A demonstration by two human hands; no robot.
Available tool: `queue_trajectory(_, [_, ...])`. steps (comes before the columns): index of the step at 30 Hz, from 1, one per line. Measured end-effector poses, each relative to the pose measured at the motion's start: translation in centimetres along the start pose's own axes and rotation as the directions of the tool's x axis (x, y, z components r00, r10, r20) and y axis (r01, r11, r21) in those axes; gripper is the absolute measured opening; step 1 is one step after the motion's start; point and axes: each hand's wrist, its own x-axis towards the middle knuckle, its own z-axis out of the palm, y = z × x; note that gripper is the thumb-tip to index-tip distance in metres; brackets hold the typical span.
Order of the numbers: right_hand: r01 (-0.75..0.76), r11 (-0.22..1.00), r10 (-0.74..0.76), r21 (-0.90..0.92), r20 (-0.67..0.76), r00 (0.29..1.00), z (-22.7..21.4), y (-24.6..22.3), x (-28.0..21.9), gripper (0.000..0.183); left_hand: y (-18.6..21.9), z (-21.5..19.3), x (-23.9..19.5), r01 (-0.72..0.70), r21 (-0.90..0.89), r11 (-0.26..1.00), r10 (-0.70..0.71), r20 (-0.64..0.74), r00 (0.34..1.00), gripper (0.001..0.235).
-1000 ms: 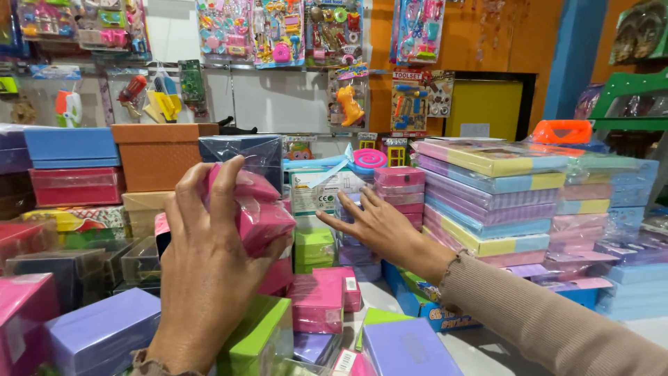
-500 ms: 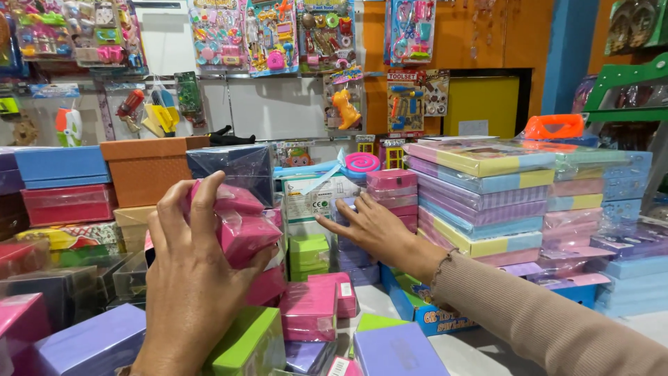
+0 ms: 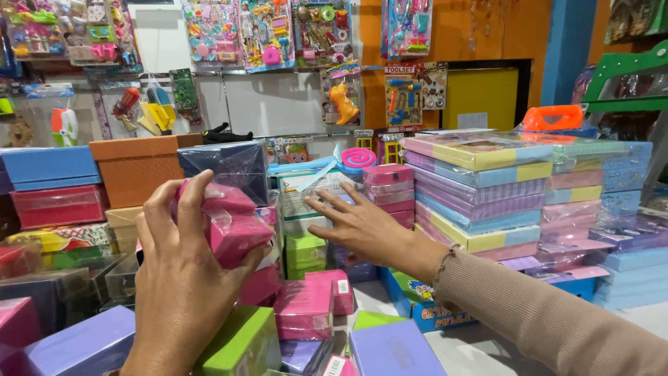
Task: Organize and sort small colorful gift boxes on a display table in a shop.
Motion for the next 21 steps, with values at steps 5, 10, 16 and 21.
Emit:
queue_trajectory(5, [0.056, 0.998, -0.056, 0.004, -0.106, 0.993, -0.3, -0.3, 0.0, 0.074, -0.1, 0.0, -0.1, -0.015, 0.01, 1.0, 0.015, -0.01, 1.0, 0.105])
queue_trajectory(10, [0.095, 0.982, -0.074, 0.166, -0.129, 0.989, -1.1, -0.8, -0.3, 0.035, 0.0, 0.0, 0.0, 0.012, 0.019, 1.0, -0.012, 0.002, 1.0, 0.106])
queue_trajectory(16, [-0.071, 0.73, -0.071, 0.679, 0.179, 0.981, -3.0, -1.6, -0.4, 0.021, -0.2, 0.0, 0.0, 0.011, 0.011, 1.0, -0.011, 0.005, 1.0, 0.106])
queue_trajectory(21, [-0.214, 0.541, -0.053, 0.813, 0.287, 0.956, -5.1, -3.4, 0.1, 0.053, -0.4, 0.2, -0.2, -0.029, 0.0, 1.0, 0.028, -0.024, 0.999, 0.106])
